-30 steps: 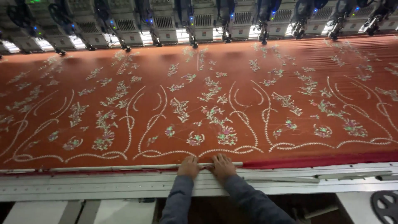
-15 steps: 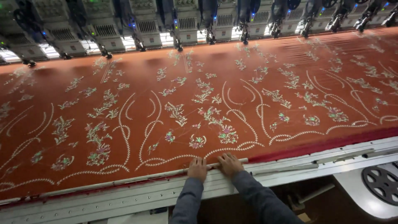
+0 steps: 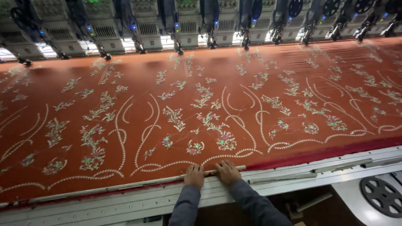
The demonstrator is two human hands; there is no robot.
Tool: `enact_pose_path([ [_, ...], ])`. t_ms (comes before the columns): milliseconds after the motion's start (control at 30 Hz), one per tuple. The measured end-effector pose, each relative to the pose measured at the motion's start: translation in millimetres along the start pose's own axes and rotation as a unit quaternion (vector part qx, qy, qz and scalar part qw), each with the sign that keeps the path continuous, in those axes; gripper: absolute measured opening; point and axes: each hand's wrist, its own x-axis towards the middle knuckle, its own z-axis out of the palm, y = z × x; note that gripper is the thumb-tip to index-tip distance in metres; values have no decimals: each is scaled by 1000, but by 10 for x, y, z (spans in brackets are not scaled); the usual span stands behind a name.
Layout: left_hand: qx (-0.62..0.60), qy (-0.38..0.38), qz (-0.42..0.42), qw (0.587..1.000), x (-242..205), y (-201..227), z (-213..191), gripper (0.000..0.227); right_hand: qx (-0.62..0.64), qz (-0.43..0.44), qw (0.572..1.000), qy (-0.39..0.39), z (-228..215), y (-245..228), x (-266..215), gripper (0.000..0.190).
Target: Adjusting and smoothing a large piece of embroidered fabric on an industrial embroidery machine using a long rod.
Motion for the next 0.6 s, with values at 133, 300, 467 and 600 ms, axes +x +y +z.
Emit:
enact_pose_path([
  [133, -63, -18, -166, 984, 448, 13, -140, 22, -74, 50, 993, 79, 315, 301, 613, 18],
  [300, -95, 48, -49, 993, 119, -42, -94, 29, 46, 72, 996, 0, -301, -213, -82, 49],
  [467, -113, 158, -40, 980, -52, -29, -801, 32, 54, -41, 983, 168, -55, -110, -61, 26],
  [600, -98, 164, -97, 977, -190, -289, -958, 54, 65, -106, 947, 297, -55, -387, -391, 23],
])
